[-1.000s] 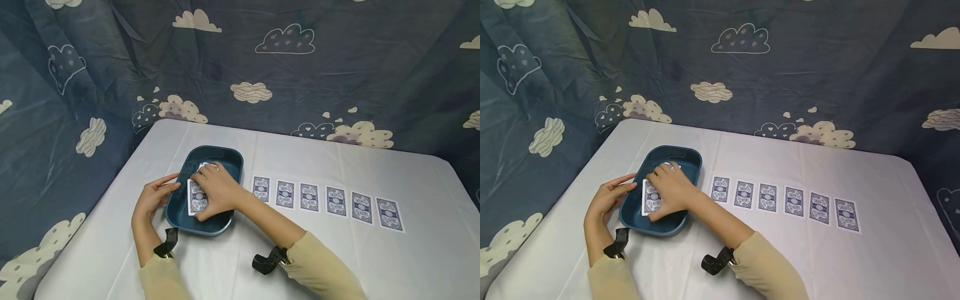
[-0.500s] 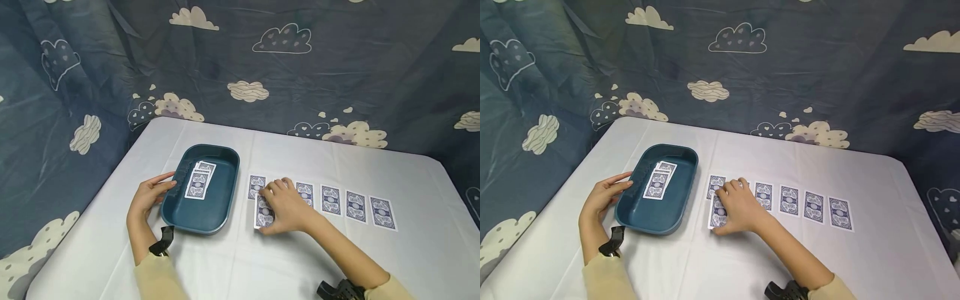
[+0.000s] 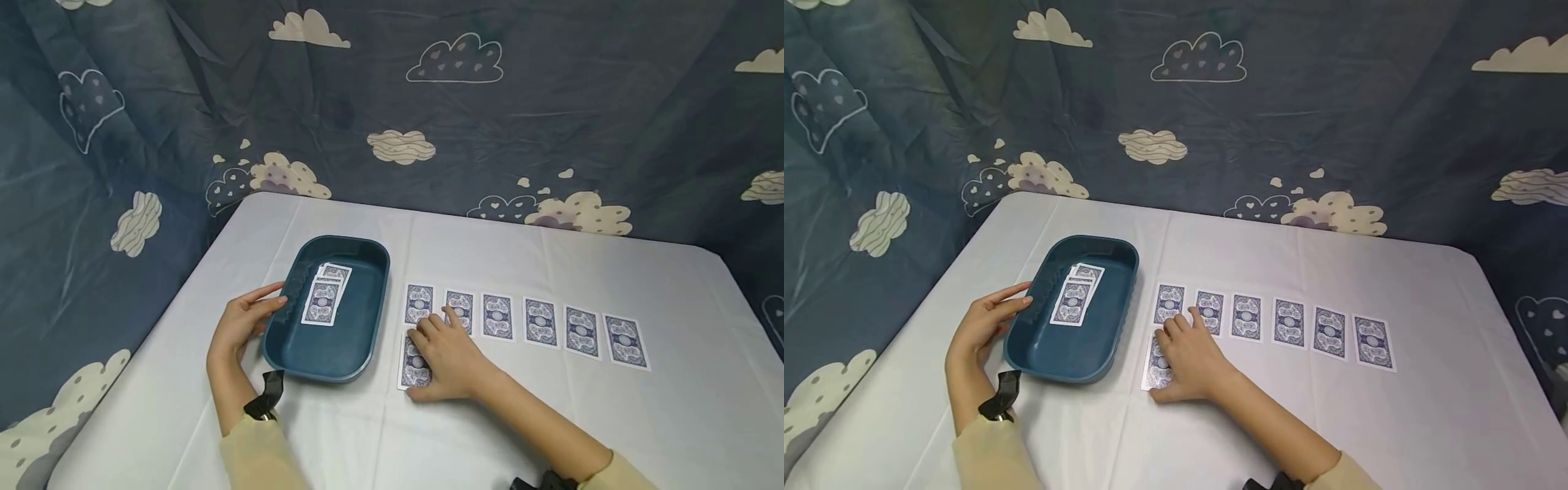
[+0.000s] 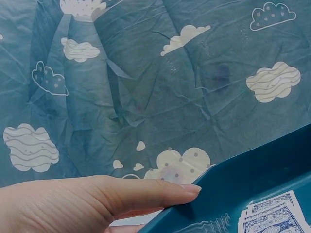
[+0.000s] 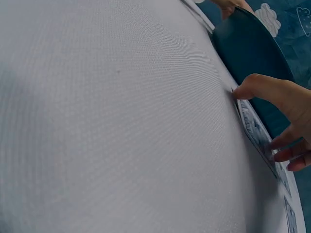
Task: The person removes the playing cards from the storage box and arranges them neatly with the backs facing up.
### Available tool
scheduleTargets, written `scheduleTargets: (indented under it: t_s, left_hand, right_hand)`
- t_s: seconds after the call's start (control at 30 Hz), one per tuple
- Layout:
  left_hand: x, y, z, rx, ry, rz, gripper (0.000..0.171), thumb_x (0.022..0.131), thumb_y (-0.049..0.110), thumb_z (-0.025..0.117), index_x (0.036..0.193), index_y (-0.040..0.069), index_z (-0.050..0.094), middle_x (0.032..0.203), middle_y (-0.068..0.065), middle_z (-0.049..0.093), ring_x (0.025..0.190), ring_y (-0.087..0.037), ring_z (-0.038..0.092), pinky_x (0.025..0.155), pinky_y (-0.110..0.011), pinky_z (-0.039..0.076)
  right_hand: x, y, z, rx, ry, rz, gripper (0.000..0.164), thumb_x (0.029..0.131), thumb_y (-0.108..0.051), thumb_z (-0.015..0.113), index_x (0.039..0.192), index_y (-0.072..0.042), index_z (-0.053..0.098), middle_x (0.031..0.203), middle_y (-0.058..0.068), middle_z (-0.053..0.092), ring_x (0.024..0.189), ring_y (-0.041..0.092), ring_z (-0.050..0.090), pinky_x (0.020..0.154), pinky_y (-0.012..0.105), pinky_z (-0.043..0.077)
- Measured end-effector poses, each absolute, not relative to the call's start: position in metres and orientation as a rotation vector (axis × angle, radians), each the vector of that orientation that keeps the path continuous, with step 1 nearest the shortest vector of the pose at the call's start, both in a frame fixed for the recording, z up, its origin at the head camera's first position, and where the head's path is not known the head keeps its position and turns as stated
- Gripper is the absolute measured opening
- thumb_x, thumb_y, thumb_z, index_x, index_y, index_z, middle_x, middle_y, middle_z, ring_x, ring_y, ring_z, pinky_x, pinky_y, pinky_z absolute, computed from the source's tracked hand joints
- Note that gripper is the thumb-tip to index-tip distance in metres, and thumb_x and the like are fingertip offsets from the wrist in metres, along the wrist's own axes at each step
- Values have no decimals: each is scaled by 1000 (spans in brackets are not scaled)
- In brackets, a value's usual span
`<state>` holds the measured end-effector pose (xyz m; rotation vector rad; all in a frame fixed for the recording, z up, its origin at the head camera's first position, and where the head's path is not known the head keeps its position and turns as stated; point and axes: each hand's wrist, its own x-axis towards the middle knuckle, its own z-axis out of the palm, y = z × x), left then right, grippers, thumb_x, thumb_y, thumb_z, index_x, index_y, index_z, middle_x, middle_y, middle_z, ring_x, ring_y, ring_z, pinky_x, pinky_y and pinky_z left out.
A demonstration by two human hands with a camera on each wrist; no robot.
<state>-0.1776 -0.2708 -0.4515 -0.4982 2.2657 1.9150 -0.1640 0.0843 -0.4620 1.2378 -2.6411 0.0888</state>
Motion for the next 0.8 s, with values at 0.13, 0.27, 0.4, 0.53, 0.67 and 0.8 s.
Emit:
scheduleTargets:
  t_s: [0.13,0.27,0.4,0.53,0.67,0.8]
  left_hand:
    - [-179,-270,-452,-513,2274,1907,55,78,34,74,128,17,57,89,13,68,80,-6,65,67,-24,51]
    - [-179,-270,-452,-519,2282,1899,56,78,34,73,129,17,56,89,14,68,80,-5,64,68,-25,50]
    - [-178,-272,-453,-538,2282,1895,55,79,34,73,128,17,57,90,14,68,80,-6,64,68,-25,50]
    - [-177,-273,-452,-546,2278,1895,54,79,34,73,128,18,57,92,12,68,81,-6,64,68,-25,49]
    - [-177,-273,-453,-541,2284,1902,54,78,34,74,127,17,58,90,13,68,80,-6,64,67,-25,50]
    - [-178,-273,-453,-514,2288,1899,56,78,36,74,128,18,57,95,10,68,83,-7,64,71,-27,50]
  right_hand:
    - [-169,86,-453,1174,-2668,181,86,66,-79,52,117,-11,60,101,3,56,97,22,52,93,50,35]
    - [-179,79,-437,1095,-2617,301,77,77,-77,40,112,-13,62,100,2,59,91,21,55,83,40,41]
    - [-194,54,-423,1095,-2513,354,75,81,-76,34,111,-13,63,99,2,60,89,19,56,78,36,43]
    - [-208,19,-414,1121,-2418,340,71,75,-72,51,114,-14,63,101,3,60,91,20,55,79,36,43]
    - [-219,-16,-414,1131,-2404,283,73,68,-73,58,113,-16,63,101,3,60,88,20,55,74,35,45]
    - [-227,-45,-422,1183,-2509,217,79,65,-78,56,116,-18,61,104,4,59,89,21,54,73,35,45]
